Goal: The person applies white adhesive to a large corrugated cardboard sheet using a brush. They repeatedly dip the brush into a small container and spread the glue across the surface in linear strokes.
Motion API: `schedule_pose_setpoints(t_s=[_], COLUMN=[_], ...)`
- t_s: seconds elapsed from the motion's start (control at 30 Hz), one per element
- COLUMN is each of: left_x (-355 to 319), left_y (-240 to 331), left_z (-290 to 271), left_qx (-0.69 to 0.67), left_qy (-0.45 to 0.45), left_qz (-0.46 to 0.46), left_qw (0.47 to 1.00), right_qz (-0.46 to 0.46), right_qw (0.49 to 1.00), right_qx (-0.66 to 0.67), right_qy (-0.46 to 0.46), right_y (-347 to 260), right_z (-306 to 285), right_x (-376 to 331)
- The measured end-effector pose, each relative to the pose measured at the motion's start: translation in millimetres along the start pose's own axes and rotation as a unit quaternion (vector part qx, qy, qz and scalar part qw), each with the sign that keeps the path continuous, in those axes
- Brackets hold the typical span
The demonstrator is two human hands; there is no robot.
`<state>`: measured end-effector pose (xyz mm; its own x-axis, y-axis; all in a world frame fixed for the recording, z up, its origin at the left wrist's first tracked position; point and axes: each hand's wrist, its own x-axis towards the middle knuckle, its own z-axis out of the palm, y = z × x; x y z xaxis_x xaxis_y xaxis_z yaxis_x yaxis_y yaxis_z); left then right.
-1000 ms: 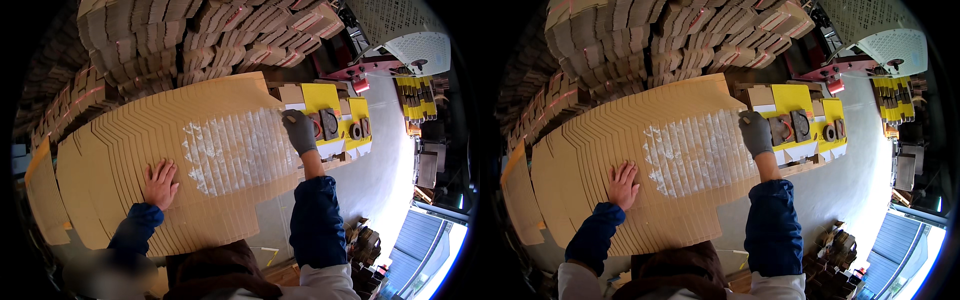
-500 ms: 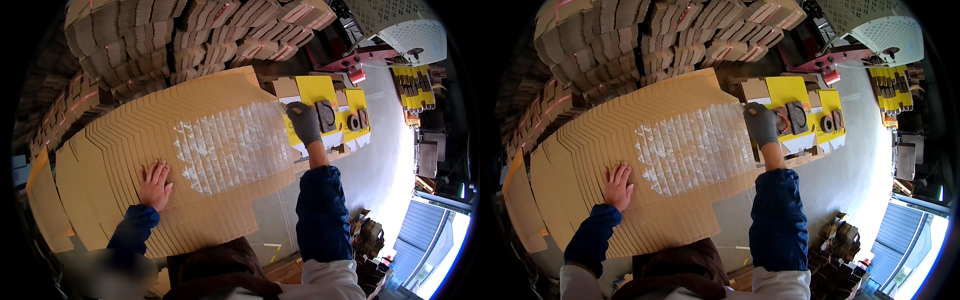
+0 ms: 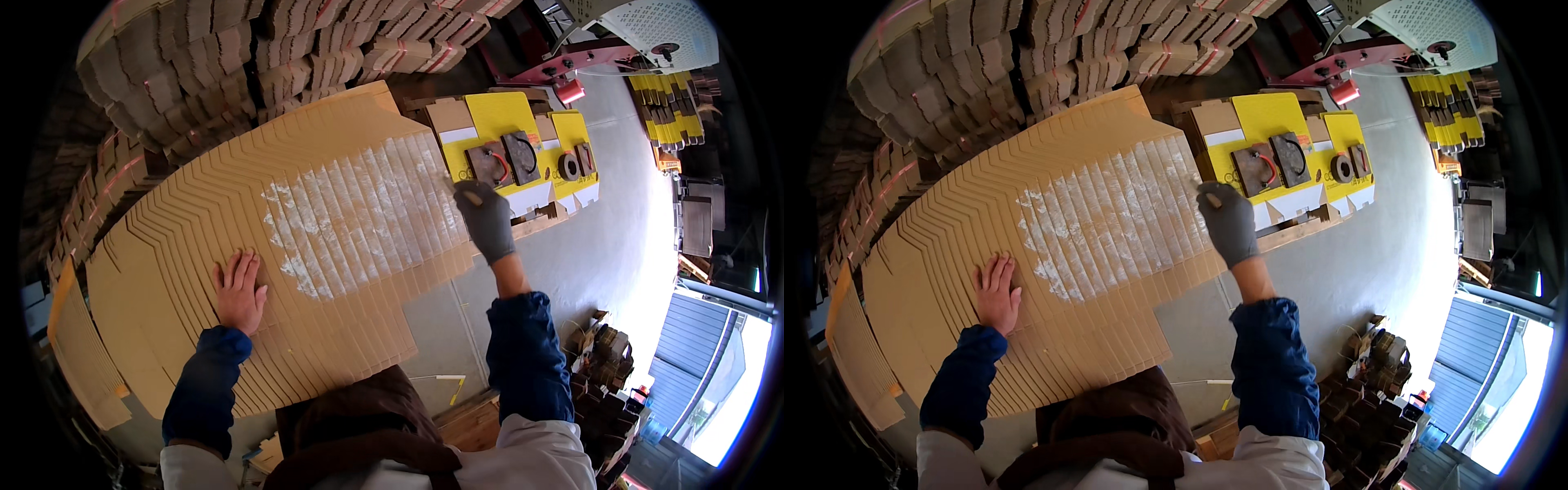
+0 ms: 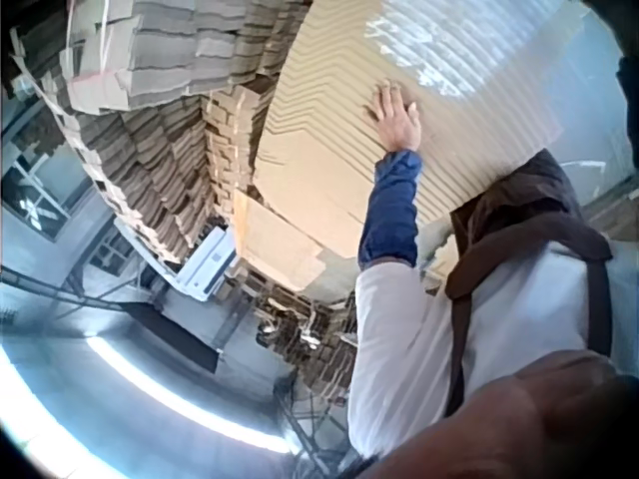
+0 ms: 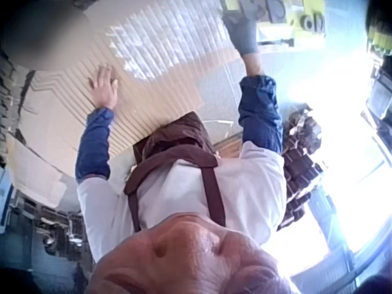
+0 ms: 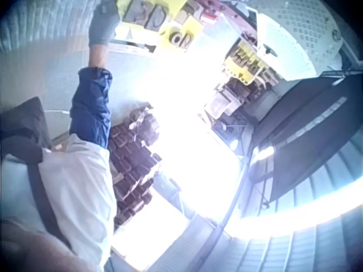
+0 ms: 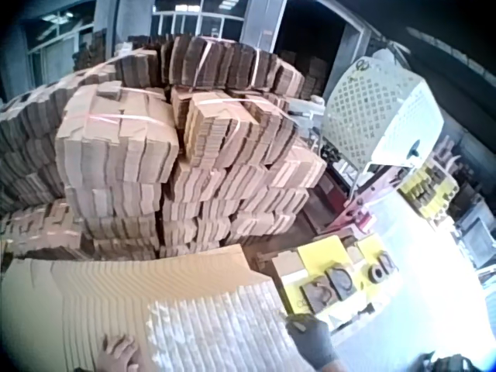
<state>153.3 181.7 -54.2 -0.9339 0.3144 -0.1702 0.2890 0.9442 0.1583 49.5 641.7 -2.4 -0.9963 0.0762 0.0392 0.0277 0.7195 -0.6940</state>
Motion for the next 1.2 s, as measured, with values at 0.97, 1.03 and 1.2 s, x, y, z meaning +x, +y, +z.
schedule_pose_setpoints(t_s=[0.97, 1.03, 1.2], left_x=[-7.2, -6.6, 0.2], left_y=[-1.7, -0.1, 8.6], left_z=[-6.0, -5.3, -5.2], left_qx=[-0.004, -0.021, -0.036], left_qy=[0.022, 0.024, 0.040], left_qz=[0.010, 0.004, 0.023], left_qw=[1.000, 0.999, 0.998], right_qz=[-0.180, -0.174, -0.077], right_qw=[0.981, 0.976, 0.975], right_qx=[-0.077, -0.120, -0.199], right_qy=[-0.005, -0.044, 0.065], right_y=[-90.4, -109.9, -18.8], right_z=[55.2, 88.5, 66.5], right_x=[-99.3, -117.2, -61.3])
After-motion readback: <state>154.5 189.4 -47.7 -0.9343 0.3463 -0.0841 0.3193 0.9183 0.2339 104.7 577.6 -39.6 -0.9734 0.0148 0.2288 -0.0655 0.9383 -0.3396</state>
